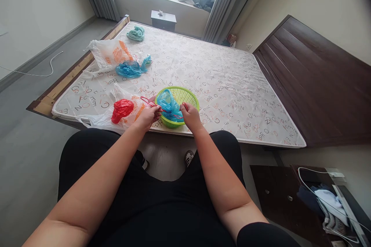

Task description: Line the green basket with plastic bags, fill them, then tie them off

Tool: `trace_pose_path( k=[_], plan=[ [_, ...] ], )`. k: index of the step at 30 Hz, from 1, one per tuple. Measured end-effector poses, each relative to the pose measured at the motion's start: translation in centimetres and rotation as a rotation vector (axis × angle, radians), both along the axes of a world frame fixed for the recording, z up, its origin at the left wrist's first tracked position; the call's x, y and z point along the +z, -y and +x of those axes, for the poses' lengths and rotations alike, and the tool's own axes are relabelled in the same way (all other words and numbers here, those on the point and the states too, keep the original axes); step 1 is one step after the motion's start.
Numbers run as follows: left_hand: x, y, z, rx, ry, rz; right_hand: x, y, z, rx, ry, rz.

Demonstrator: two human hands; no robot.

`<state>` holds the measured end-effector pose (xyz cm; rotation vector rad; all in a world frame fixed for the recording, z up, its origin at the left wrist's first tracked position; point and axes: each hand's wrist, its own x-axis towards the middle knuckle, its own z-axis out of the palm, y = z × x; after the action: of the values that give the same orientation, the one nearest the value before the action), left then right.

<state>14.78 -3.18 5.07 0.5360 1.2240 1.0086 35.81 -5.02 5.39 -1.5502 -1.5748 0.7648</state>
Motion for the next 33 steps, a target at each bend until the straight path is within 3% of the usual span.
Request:
trace_pose_path(
  k=[16, 22, 29, 33],
  plan=[
    [0.1, 0.1, 0.1, -0.010, -0.001, 0.014, -0.5, -0.2, 0.0, 0.023, 0.060, -0.009],
    [0.3, 0.2, 0.1, -0.072, -0.006, 0.080, -0.8, -0.3, 0.1, 0.037, 0.072, -0.009],
    [0.9, 0.5, 0.0, -0.116, -0.139, 0.110, -0.9, -0.3, 0.1, 0.042, 0.114, 0.025],
    [0.6, 0.6, -0.1, -0.161, -0.377, 0.195, -0.9, -0.3, 0.6, 0.056, 0.116, 0.027]
  ],
)
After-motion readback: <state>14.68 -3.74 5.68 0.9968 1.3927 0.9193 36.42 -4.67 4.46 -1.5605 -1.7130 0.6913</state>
